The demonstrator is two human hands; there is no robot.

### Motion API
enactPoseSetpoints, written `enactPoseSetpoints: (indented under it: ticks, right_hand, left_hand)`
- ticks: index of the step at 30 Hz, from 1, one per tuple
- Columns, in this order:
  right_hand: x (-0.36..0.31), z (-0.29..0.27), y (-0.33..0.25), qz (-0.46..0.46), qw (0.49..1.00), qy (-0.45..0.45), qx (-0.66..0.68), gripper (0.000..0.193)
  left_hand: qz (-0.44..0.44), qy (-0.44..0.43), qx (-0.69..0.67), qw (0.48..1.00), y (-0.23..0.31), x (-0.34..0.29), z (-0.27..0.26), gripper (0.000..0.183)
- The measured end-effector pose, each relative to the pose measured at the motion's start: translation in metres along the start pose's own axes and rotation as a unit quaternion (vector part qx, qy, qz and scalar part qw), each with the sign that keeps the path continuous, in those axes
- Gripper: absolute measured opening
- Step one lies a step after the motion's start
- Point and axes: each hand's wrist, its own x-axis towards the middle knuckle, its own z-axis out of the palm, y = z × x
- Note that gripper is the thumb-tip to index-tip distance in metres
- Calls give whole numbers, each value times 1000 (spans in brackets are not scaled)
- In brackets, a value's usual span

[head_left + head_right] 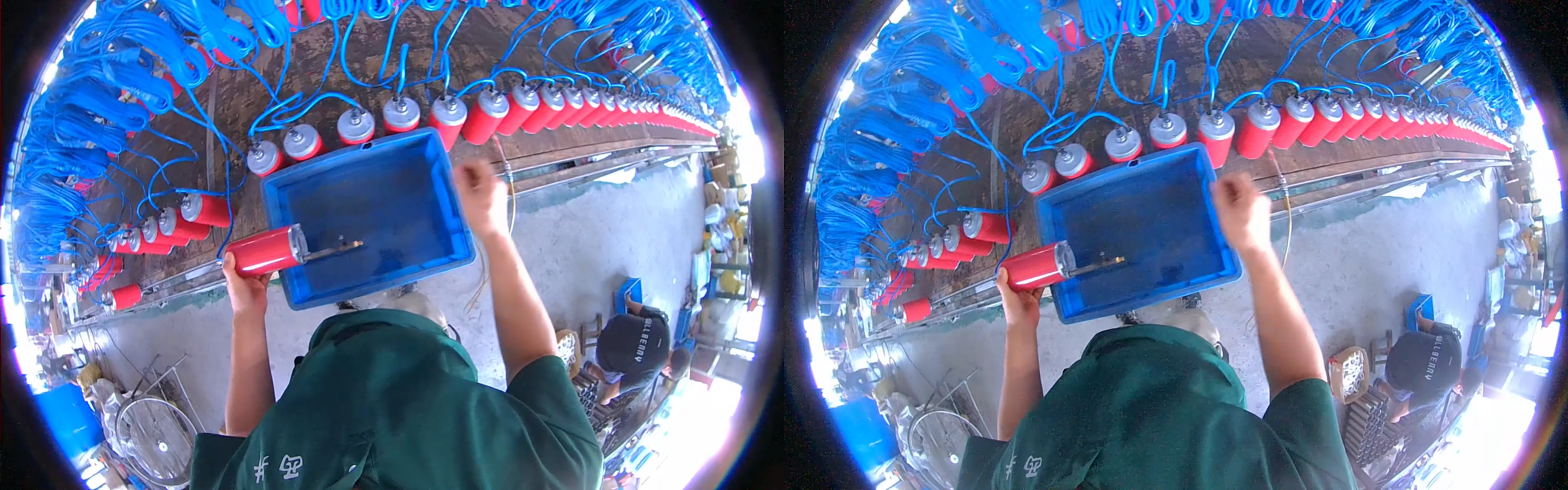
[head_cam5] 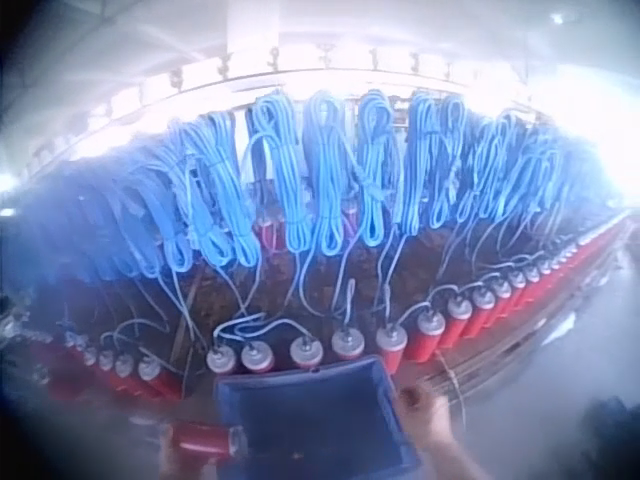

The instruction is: The person picks up a red canister, uses a handheld air nozzle to apply pressure to a valve, and then submerges the canister in a blue bin of water, repeating the process for multiple canisters.

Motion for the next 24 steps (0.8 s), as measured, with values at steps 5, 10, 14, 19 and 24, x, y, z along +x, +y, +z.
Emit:
enactPoseSetpoints:
  ticks: [5, 10, 14, 19, 24]
  right_hand:
    - [77, -21, 175, 29, 975, 64, -209, 22]
    - [109, 0, 200, 130, 932, -55, -335, 32]
    - [130, -7, 191, 164, 917, -90, -352, 29]
    - [102, -69, 138, 249, 961, -115, 40, 39]
    - [13, -110, 29, 116, 950, -157, 242, 57]
  left_hand:
    - [-12, -1, 4, 1000, -1, 4, 7, 73]
    - [-10, 17, 2, 1000, 5, -4, 12, 70]
    - [-19, 40, 11, 999, 8, -8, 22, 72]
    - [-24, 34, -1, 999, 5, -12, 12, 74]
    - [-35, 9, -10, 999, 2, -7, 12, 74]
